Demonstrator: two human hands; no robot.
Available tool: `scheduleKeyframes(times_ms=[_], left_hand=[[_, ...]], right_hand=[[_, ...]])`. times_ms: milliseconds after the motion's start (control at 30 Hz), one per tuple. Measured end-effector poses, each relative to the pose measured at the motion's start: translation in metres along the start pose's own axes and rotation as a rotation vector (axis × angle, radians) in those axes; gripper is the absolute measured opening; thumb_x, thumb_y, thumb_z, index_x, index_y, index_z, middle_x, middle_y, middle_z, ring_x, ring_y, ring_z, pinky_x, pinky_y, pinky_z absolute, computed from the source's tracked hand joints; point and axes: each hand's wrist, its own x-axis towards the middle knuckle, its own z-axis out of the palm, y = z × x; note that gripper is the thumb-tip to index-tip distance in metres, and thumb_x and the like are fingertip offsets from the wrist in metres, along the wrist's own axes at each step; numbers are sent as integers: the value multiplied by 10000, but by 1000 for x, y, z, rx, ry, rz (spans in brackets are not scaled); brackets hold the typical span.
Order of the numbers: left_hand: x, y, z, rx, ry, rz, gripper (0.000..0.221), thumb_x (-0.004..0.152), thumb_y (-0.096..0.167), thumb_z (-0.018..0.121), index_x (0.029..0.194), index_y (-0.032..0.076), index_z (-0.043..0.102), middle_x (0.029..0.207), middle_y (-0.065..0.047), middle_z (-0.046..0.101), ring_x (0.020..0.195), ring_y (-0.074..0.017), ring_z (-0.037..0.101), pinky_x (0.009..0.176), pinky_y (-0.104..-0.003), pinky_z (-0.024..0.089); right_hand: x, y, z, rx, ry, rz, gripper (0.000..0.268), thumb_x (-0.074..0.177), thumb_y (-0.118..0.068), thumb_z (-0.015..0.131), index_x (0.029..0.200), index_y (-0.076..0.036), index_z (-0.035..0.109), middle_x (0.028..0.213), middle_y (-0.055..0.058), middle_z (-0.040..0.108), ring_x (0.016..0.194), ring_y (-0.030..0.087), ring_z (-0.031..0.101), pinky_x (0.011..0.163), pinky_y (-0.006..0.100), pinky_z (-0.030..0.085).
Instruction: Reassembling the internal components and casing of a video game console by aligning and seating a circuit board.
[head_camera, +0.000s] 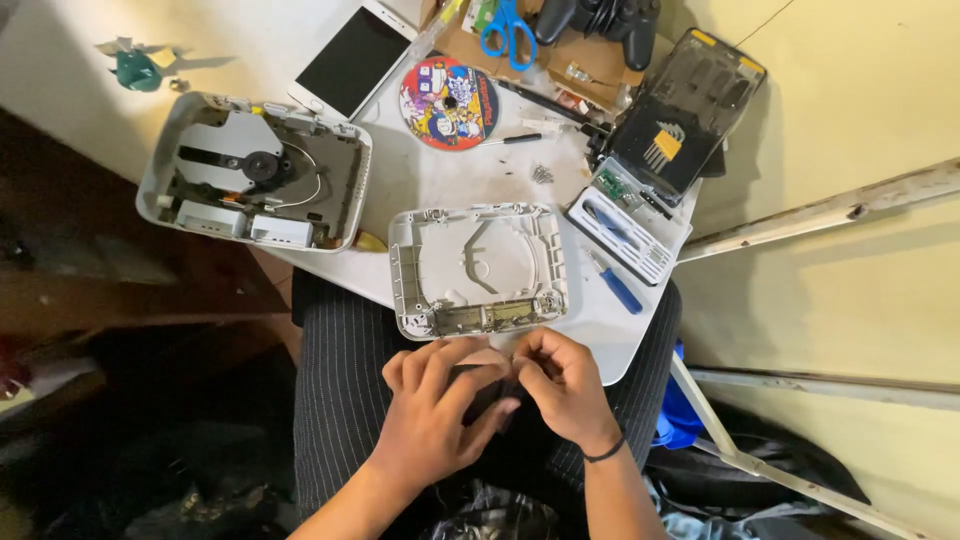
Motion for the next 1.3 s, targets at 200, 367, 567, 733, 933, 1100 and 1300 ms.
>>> scheduleKeyframes(times_ms=[200,367,567,733,933,1100,1300], left_hand=[[-35,-31,42,-948,-157,-939,250,932,260,763,789,122,612,699,32,562,613,-75,470,603,-245,403],[-25,-45,72,-1136,-8,-993,278,901,271,779,931,37,634,797,-118,687,674,-202,655,647,-306,513],[7,-21,45,-1216,110,-1220,359,927,297,755,852,-24,613,713,-225,734,528,-270,708,496,-307,487],[16,-14,48,-1230,270,-1268,315,844,182,858,746,-24,641,636,-219,723,432,-266,685,437,-301,513],[24,-14,49,-1162,435,-1106,324,777,95,906,631,-43,652,545,-165,672,451,-183,663,454,-267,533],[25,-9,42,-1092,438,-1061,341,775,111,924,619,-31,656,506,-100,618,525,-90,540,462,-244,483],[8,-14,64,-1043,412,-1084,340,732,158,965,606,7,688,477,-61,607,505,-70,524,441,-216,458]], right_hand=[[16,-22,-13,-158,-11,-24,83,942,-131,637,863,-108,645,728,6,595,583,110,456,563,284,428],[26,-28,-9,-369,-19,-75,77,942,-136,641,897,-78,666,698,67,657,543,150,555,530,305,472],[32,-28,-7,-536,-26,-102,92,949,-132,675,939,-41,672,699,124,710,516,196,630,486,318,505],[34,-37,-7,-589,-61,-67,97,946,-157,680,950,-61,694,674,103,720,517,192,642,493,314,516],[35,-46,-8,-597,-67,16,91,927,-141,681,925,-59,718,623,86,719,487,161,612,477,300,497],[37,-55,-7,-604,-65,73,123,928,-162,686,930,-60,755,578,77,709,470,138,581,479,285,488],[35,-58,-9,-625,-47,136,131,923,-166,700,926,-53,768,551,67,689,458,124,565,469,268,472]])
